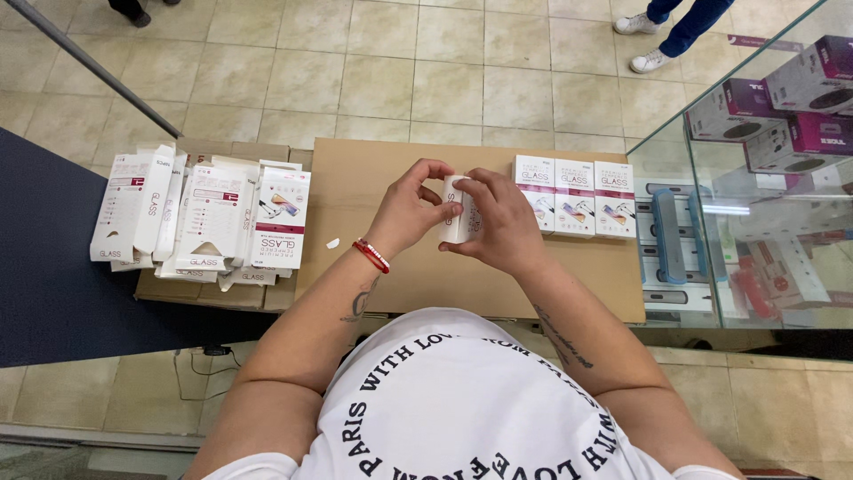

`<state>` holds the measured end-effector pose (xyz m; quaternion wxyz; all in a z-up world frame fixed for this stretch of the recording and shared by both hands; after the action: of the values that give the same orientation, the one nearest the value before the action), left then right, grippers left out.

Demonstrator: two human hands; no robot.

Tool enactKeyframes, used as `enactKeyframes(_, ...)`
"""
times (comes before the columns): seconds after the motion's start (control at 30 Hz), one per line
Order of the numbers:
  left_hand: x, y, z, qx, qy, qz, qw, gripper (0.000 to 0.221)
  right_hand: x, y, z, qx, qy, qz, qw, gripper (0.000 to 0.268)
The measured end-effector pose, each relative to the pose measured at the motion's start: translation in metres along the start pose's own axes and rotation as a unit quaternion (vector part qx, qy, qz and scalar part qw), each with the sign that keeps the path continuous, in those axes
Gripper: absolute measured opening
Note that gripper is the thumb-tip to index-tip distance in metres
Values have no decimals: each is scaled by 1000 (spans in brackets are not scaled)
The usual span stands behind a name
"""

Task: The person repeatedly picks up flat-packed cardboard boxes, folds them into rectangular prisms, and places them on a table. The process is repeated for multiple identical boxes labeled 'GLASS'.

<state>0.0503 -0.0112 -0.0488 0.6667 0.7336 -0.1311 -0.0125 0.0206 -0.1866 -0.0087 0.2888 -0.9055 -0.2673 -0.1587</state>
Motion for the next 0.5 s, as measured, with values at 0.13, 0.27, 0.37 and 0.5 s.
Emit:
enactKeyframes(0.13,0,-1,2,7,-2,-7,1000,63,-3,1,1,-12,-19,27,999,85)
enactKeyframes(0.27,-4,-1,4,-16,4,-3,1000,48,-1,-1,-3,11,-6,35,999,86)
enactKeyframes(0.37,-3,-10,7,-101,-23,-29,994,40,-2,0,-5,44,5,62,997,88)
enactKeyframes(0.5,-2,-24,11,-87,-7,-39,995,39,-6,1,-2,49,5,80,996,89)
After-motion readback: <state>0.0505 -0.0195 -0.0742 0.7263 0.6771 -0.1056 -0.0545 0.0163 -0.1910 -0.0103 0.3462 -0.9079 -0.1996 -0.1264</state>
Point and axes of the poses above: each hand's wrist, its own x-axis towards the middle knuckle, its own z-axis out of the palm, y = z × x, the point moved 3 cm from there along x, towards the middle knuckle, and after that the axes turned 8 degrees about z, right-handed, at the moved point
